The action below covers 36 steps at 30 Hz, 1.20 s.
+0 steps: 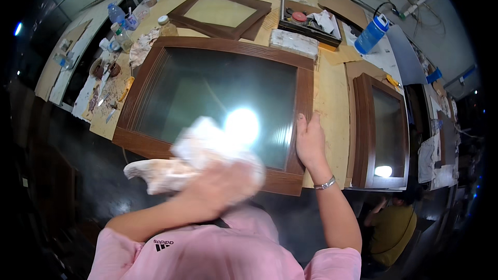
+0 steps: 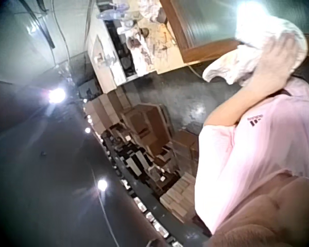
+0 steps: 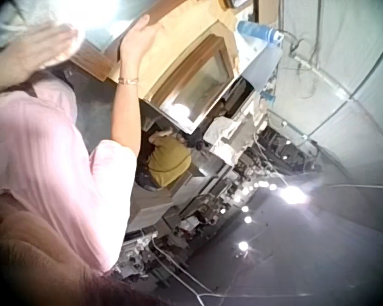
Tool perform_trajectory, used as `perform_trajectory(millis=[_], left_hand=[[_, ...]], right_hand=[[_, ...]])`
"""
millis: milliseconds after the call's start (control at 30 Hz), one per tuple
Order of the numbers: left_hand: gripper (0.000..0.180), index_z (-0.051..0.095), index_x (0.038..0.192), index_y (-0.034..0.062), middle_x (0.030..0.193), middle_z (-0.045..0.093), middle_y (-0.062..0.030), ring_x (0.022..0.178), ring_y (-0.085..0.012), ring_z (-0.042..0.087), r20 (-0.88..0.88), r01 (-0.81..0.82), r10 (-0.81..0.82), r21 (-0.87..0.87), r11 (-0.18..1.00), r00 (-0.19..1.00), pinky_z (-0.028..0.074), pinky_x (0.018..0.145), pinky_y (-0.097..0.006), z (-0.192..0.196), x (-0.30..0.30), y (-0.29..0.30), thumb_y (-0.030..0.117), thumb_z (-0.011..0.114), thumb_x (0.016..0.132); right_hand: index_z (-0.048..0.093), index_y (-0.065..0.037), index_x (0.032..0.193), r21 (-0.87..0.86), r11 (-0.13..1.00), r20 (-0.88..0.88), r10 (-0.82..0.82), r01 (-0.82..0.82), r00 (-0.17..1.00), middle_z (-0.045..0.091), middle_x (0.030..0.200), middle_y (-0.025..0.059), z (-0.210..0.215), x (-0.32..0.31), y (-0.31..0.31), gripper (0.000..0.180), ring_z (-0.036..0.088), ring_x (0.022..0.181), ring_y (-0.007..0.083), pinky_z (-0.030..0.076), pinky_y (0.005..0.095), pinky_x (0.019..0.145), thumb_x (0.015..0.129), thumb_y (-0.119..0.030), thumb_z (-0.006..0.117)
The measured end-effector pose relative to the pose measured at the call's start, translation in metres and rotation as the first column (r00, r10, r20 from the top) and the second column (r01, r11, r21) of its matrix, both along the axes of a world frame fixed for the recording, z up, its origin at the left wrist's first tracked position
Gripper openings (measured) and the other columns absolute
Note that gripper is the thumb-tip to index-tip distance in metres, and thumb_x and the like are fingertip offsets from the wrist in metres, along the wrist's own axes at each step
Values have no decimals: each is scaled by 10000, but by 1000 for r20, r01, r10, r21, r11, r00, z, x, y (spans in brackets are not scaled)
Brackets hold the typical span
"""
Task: The person cleans wooden glass door frames using a cloth and liquid, removes debris from the glass with a small tool, and applies a sticker to the glass pane.
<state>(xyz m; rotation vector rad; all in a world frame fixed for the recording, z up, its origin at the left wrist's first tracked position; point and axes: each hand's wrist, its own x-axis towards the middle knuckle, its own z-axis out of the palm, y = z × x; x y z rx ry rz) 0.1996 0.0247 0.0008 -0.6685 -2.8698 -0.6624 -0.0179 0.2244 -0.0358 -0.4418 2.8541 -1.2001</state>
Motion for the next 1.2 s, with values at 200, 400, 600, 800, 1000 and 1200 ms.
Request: perform_trajectory(millis=[200, 400, 600, 800, 1000, 1200], left_hand=[[494, 559, 1366, -9, 1400, 561, -216, 1332, -354, 515, -34, -644, 644, -93, 759, 764, 364, 1133, -438, 13, 94, -170, 69, 575, 879], [449, 579, 1344, -41, 1252, 643, -117, 1113, -172, 604, 228, -626, 709, 688, 368, 667, 456, 983, -331, 78, -4, -146, 251, 523, 1008], [573, 444, 1444, -8, 1540, 406, -193, 1416, -351, 393, 28, 162, -161, -254, 953, 987, 298, 1176, -478, 31, -90, -2, 121, 509, 889], [600, 331, 1523, 25, 1598, 311, -181, 1486, -327, 282, 175, -403, 445, -232, 885, 878, 165, 1216, -516, 13, -110, -149, 227, 504, 985], [596, 400, 1464, 2, 1527, 407, -200, 1438, -350, 357, 63, 216, -209, -136, 967, 976, 248, 1191, -514, 16, -148, -4, 325, 525, 979], [607, 342, 1538, 118, 1611, 313, -114, 1495, -258, 281, 57, -284, 319, -326, 902, 946, 145, 1215, -536, 6, -203, -109, 350, 500, 1001]], right_hand=[[505, 89, 1158, 43, 998, 115, -44, 39, 992, 642, 985, 343, 15, 6, -8, 417, 615, 971, 507, 486, 517, 832, 1030, -307, 491], [513, 74, 1062, 45, 998, 99, -50, 46, 994, 636, 928, 339, 13, 5, -7, 355, 607, 917, 514, 481, 526, 796, 1023, -280, 505], [507, 81, 1014, 44, 998, 32, -41, 39, 999, 636, 833, 343, 6, 8, -9, 396, 619, 824, 529, 486, 574, 740, 1007, -316, 506], [499, 76, 1004, 30, 998, 74, -62, 60, 995, 648, 834, 328, 14, 10, -9, 375, 631, 806, 510, 497, 561, 725, 999, -299, 515], [493, 74, 1002, 65, 996, 65, -73, 69, 995, 651, 837, 332, 11, 7, -9, 365, 635, 812, 508, 503, 555, 742, 1005, -291, 502], [471, 72, 1016, 41, 996, 68, -80, 77, 994, 623, 798, 342, 14, 9, -13, 321, 605, 797, 528, 475, 558, 707, 1014, -246, 510]])
